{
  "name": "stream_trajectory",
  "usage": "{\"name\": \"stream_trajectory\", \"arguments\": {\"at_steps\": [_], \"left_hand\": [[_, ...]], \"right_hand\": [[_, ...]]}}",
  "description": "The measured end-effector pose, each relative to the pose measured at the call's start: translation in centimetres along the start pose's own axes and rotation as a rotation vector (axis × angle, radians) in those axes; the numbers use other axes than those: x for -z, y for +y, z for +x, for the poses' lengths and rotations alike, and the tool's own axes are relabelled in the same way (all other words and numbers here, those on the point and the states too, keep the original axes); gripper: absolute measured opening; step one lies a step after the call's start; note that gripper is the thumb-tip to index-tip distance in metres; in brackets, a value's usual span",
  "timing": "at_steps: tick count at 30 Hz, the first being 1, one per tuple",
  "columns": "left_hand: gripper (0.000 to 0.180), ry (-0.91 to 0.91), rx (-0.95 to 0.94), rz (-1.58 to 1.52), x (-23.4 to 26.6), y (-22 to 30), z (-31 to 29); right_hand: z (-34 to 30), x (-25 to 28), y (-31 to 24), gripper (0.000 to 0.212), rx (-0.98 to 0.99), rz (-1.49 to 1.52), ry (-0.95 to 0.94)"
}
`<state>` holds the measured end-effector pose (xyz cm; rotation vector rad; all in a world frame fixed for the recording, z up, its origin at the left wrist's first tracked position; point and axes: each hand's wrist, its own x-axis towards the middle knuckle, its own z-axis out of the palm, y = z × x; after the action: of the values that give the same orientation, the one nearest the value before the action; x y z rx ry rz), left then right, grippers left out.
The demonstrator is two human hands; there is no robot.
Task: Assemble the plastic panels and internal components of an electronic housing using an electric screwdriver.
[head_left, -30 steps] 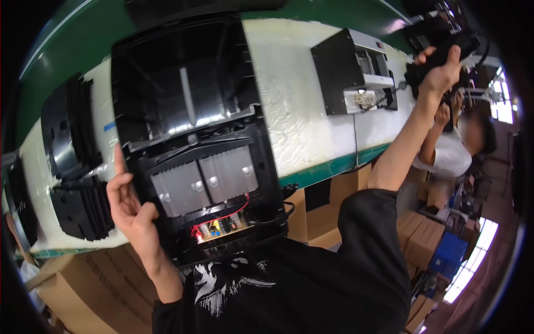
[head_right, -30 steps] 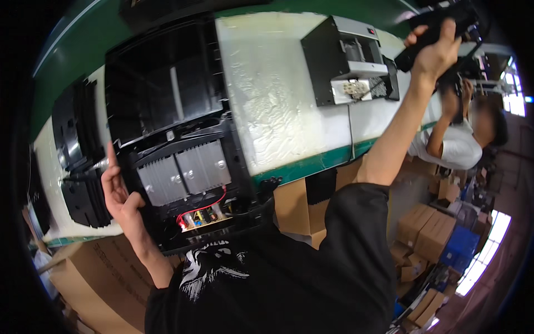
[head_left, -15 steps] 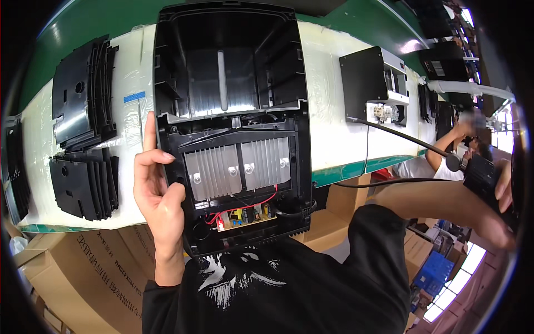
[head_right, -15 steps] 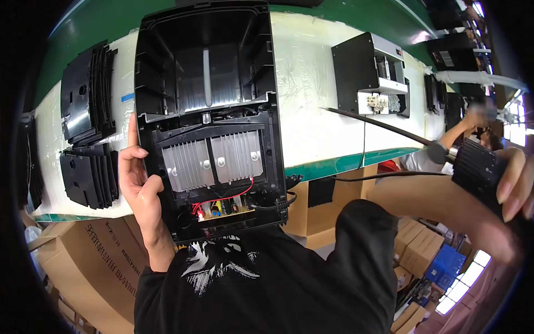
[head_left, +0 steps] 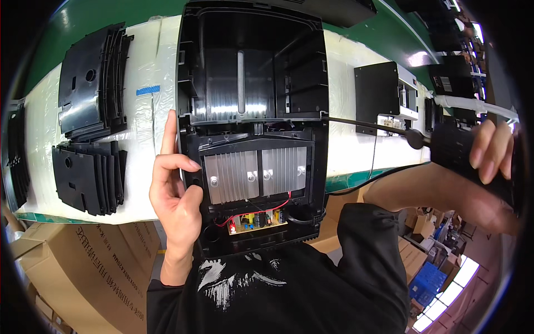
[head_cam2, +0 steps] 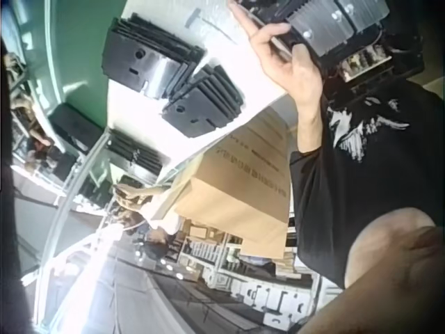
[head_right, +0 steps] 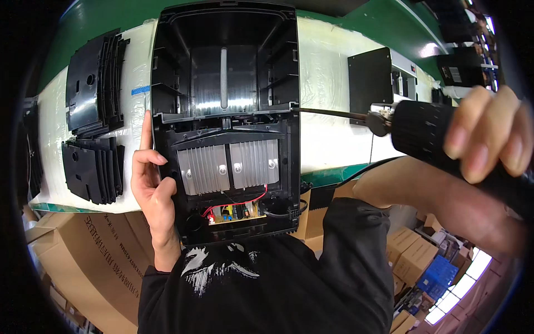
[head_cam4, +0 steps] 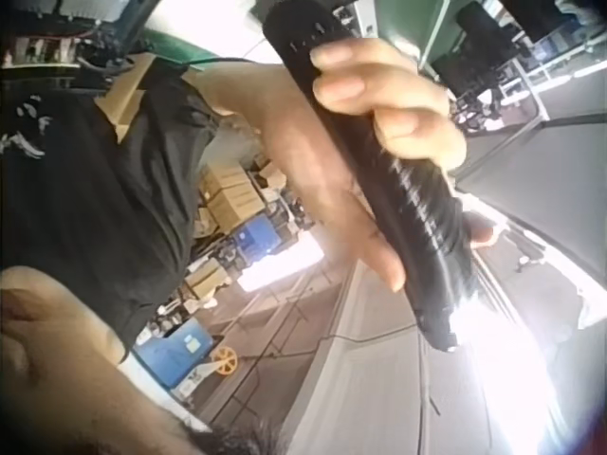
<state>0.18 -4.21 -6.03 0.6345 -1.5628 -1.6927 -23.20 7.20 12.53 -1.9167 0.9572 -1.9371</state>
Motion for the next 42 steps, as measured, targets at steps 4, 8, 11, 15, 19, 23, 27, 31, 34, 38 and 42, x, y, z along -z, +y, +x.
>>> {"name": "stream_trajectory", "arguments": {"at_steps": [4,8,11,15,19,23,27,31,34,38,42], "left_hand": [[0.033,0.012,0.001,0.052,0.4,-0.1,0.0],[0.033,0.007,0.011,0.050,-0.2,-0.1,0.1],[0.033,0.014,0.011,0.043,-0.2,0.2,0.1],[0.032,0.028,0.054,0.079,-0.2,0.4,0.0],[0.033,0.059,0.075,0.118,-0.5,0.3,-0.1],[0.034,0.041,0.068,0.110,-0.8,0.6,0.0],[0.035,0.026,0.067,0.122,-0.7,0.4,-0.1],[0.035,0.003,0.070,0.181,-0.3,0.4,0.0],[0.035,-0.008,0.065,0.204,-0.2,0.3,-0.1],[0.037,0.001,0.057,0.207,-0.3,0.4,-0.1],[0.038,-0.003,0.031,0.191,-0.2,0.2,-0.1]], "right_hand": [[-2.6,0.9,1.6,0.066,-0.175,-0.073,-0.067],[-4.7,0.6,4.2,0.079,-0.286,-0.047,0.102],[-5.6,0.7,5.3,0.084,-0.244,-0.069,0.107],[-6.4,-0.8,5.9,0.084,-0.107,-0.038,0.267],[-6.6,-1.4,5.2,0.082,-0.210,-0.159,0.279],[-7.1,1.7,6.1,0.072,-0.232,0.022,-0.041],[-6.6,1.4,4.8,0.026,-0.419,0.053,0.013],[-6.1,3.4,4.7,0.024,-0.530,0.051,-0.219],[-6.4,3.6,5.7,0.034,-0.465,0.057,-0.182],[-7.4,2.9,7.2,0.057,-0.324,0.072,-0.114],[-7.7,1.8,7.7,0.082,-0.165,0.068,-0.052]]}}
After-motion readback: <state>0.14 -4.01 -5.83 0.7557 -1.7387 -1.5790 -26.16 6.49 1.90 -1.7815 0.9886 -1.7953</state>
